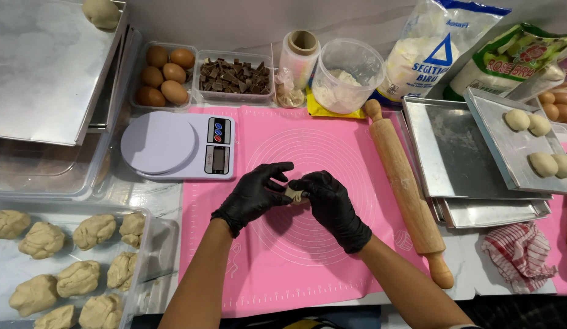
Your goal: Rolling out and shaping small portions of dough on a silicone mat using a rolling pin and hands.
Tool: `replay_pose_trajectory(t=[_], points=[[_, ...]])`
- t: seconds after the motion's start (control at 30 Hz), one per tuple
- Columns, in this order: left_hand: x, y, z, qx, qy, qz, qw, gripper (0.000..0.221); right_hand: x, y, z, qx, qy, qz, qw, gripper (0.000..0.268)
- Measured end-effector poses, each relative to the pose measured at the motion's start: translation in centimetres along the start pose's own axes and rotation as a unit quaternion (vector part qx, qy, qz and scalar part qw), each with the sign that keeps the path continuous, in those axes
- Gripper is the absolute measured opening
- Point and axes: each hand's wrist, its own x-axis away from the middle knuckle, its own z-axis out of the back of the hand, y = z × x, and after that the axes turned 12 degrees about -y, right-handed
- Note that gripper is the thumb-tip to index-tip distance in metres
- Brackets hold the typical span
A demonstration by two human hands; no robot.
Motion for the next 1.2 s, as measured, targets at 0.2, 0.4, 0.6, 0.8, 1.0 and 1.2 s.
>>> replay_pose_trajectory(t=[0.2,0.4,0.6,0.8,1.0,1.2], points=[[-0.9,-0.1,-0.2,-0.027,-0.023,-0.052,0.998,0.075,-0.1,0.3,0.9,-0.016,0.0,-0.036,0.999,0.023],[-2.2,-1.8,-1.2,-0.057,0.013,-0.123,0.991,0.051,0.3,1.9,1.3,-0.122,0.009,-0.053,0.991,0.022],[-2.9,-2.6,-1.7,-0.053,0.038,-0.147,0.987,0.034,0.6,1.9,0.6,-0.156,0.012,-0.058,0.986,0.016],[-2.7,-2.3,-1.6,-0.073,0.077,-0.11,0.988,0.028,0.0,0.2,2.4,-0.049,-0.017,-0.011,0.999,0.017],[-1.8,-1.0,-0.2,0.06,0.068,-0.052,0.995,0.038,-0.8,-3.1,3.1,0.169,-0.042,0.009,0.985,0.034],[-2.8,-1.4,1.7,0.16,0.193,-0.036,0.967,0.025,-0.2,-2.0,1.2,0.146,-0.047,-0.014,0.988,0.035]])
